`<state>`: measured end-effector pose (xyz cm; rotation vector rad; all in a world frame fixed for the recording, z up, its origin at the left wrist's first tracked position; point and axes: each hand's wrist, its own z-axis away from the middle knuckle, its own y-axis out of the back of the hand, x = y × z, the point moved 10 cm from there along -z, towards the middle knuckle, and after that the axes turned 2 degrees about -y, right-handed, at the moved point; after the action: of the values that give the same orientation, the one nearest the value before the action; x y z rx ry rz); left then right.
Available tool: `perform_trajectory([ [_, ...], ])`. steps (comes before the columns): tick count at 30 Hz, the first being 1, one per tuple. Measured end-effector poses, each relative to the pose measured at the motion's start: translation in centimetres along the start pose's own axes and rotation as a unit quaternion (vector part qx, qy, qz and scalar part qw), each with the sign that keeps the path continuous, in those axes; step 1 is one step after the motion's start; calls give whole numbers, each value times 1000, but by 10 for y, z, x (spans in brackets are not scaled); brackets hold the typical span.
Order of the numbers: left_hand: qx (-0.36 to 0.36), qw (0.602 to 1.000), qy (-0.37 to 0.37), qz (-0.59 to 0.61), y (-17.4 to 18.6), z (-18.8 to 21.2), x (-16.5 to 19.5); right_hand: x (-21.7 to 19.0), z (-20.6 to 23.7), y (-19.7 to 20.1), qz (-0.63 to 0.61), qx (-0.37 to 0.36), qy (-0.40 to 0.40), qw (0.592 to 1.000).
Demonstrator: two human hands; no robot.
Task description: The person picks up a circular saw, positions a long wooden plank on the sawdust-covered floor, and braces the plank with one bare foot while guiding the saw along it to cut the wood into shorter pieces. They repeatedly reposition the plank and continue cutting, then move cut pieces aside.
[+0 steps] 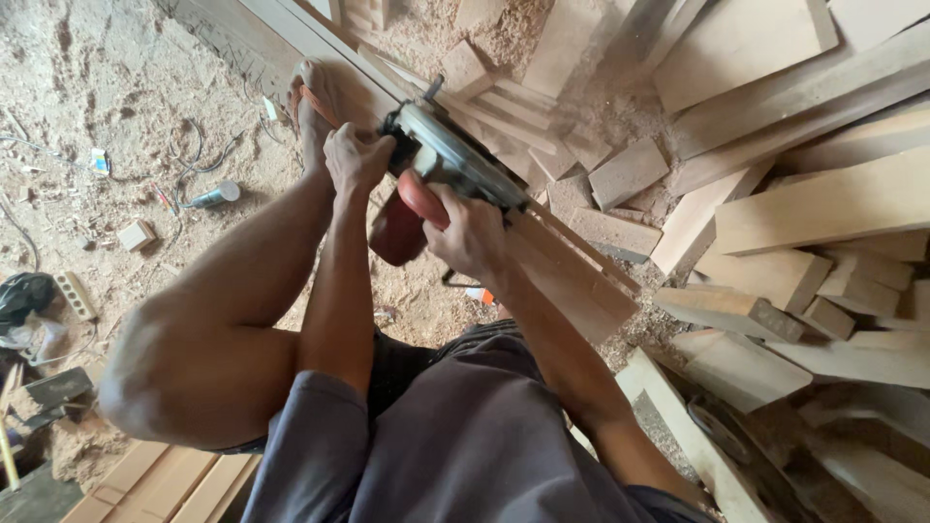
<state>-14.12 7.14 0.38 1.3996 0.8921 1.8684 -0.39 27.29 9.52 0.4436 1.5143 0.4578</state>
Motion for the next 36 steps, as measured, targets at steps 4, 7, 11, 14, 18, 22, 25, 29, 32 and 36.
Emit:
perform_trajectory([
  [4,-90,930,-348,-74,-19,36,64,-28,63,67,27,88,69,993],
  [7,-125,981,70,134,-30,37,-1,9,112,96,-88,-10,-104,991],
  [11,-247,957,151,15,-79,100,-1,8,172,183,93,90,-57,990],
  [14,-333,887,269,174,-137,173,-1,16,218,227,153,113,-78,979],
  [18,-264,901,167,300,-169,202,17,24,273,262,171,136,-94,971],
  [22,-192,894,146,378,-184,201,18,39,318,278,146,141,-142,969],
  [25,-140,891,119,415,-177,200,26,42,338,279,99,127,-125,979],
  [29,-212,931,98,280,-186,248,55,54,352,276,85,114,-112,983],
  [32,-329,885,96,317,-211,315,103,62,352,274,104,96,-75,987],
  [36,-303,910,64,275,-210,356,148,86,342,277,105,56,-55,991],
])
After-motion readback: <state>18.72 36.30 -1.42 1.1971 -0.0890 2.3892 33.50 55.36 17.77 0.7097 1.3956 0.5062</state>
